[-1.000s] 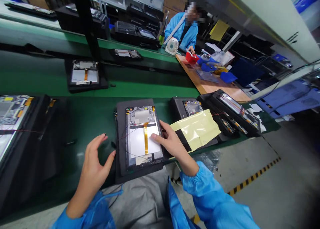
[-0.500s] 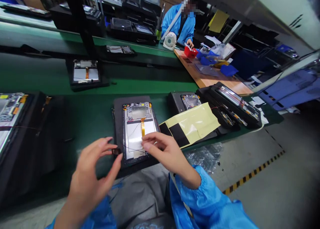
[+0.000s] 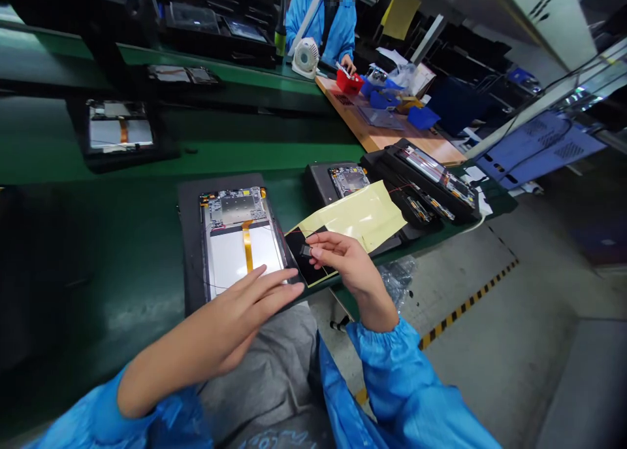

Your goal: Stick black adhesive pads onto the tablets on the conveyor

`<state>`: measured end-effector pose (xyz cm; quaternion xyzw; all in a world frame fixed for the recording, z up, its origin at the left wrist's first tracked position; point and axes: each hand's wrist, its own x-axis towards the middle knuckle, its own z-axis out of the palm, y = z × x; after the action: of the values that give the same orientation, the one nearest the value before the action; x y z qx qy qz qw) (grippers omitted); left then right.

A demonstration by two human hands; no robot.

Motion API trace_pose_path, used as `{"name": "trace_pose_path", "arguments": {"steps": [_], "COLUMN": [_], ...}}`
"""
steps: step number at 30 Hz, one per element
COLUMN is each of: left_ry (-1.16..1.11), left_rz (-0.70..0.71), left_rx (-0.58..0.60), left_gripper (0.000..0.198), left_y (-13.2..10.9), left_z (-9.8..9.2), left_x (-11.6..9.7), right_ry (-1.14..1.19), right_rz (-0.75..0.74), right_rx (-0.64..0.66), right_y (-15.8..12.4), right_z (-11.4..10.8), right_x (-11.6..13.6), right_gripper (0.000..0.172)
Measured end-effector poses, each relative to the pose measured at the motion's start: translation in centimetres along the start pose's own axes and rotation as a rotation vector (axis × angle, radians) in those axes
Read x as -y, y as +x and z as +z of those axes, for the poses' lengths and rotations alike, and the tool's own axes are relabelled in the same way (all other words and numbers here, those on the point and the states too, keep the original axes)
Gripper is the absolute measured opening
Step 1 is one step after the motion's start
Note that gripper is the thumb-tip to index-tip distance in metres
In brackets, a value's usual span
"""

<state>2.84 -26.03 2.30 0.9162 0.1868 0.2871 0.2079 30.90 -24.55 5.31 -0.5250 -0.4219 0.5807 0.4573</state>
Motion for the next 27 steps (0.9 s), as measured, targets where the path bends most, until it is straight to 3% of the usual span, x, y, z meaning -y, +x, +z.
{"name": "trace_pose_path", "arguments": {"steps": [3,7,10,15,20,27], "left_ry": [0.036,0.024,-0.03,-0.104,-0.109,-0.128], "left_rz": [0.037,-0.042,-0.098,-0.114,-0.109,-0.143], "left_rx": [0.084,-0.007,-0.071,-0.156,-0.135,-0.164], "left_gripper": [0.083,0.073,0.071,0.074,0.078,0.075], "left_y": [0.8,-0.3,-1.8,-2.6,-2.3,-2.2], "left_z": [-1.0,-2.0,-1.6,-0.6,-0.9,-0.9], "left_x": [1.1,2.5,3.0,3.1,3.1,2.8], "right_ry": [0.003,-0.021,-0.124,-0.377,-0.531,-0.831], "right_rz": [0.011,0.055,0.067,-0.101,-0.24,-0.317], "right_rx": [0.012,0.102,0.198,0.227,0.194,0.141], "right_y": [-0.1,-1.1,-1.9,-2.5,-3.1,-4.3], "right_z": [-0.4,0.7,2.2,4.0,4.4,5.2], "right_x": [-0.4,-1.4,-2.1,-2.2,-2.0,-2.1], "right_gripper": [0.044,0.036,0.023,0.004,0.008,0.008]}}
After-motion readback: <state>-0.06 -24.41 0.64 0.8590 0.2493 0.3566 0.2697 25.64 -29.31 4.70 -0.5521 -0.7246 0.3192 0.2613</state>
